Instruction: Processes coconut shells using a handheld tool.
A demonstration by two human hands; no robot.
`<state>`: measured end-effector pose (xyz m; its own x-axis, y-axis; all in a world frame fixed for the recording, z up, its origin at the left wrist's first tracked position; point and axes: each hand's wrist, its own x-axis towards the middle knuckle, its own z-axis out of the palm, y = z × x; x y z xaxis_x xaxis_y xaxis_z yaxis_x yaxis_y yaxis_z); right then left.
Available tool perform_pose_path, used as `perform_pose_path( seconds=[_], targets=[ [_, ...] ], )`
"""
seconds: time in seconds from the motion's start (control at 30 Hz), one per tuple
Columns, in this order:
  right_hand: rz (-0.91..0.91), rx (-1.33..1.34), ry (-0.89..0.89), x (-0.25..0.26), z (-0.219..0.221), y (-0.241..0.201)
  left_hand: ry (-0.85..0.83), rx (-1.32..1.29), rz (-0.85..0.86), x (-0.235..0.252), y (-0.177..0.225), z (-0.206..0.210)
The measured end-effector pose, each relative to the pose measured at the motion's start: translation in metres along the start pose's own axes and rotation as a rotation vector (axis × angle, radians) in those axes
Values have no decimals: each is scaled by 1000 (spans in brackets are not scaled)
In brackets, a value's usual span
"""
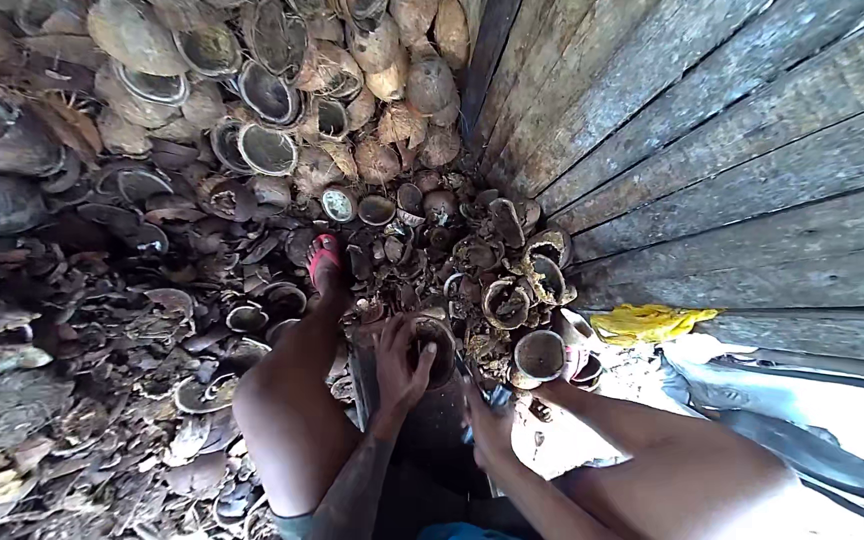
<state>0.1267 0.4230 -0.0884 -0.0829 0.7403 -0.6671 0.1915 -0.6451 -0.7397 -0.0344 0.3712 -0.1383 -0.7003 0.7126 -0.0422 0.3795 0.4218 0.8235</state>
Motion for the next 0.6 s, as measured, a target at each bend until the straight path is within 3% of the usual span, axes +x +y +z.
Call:
perform_pose_path(
  seconds=[0.07,0.13,0.23,0.37,0.47,0.53,0.6],
  targets=[
    [-75,-126,19,42,4,-3,70,42,67,6,-9,9],
    [-228,-278,-95,89,-4,-14,83,41,79,9,-11,9],
    [-216,-350,-185,115,-7,-34,64,35,50,9,-9,10],
    [-55,-96,-101,41,-7,-21,115,-117,-29,6,0,-1],
    [95,112,20,2,9,-16,98,-36,-5,3,-4,7],
    [-77,-14,29,34,13,-16,117,-26,24,13,-10,10],
    [-339,-233,-100,79,-2,-13,92,-32,18,11,-8,6]
  ],
)
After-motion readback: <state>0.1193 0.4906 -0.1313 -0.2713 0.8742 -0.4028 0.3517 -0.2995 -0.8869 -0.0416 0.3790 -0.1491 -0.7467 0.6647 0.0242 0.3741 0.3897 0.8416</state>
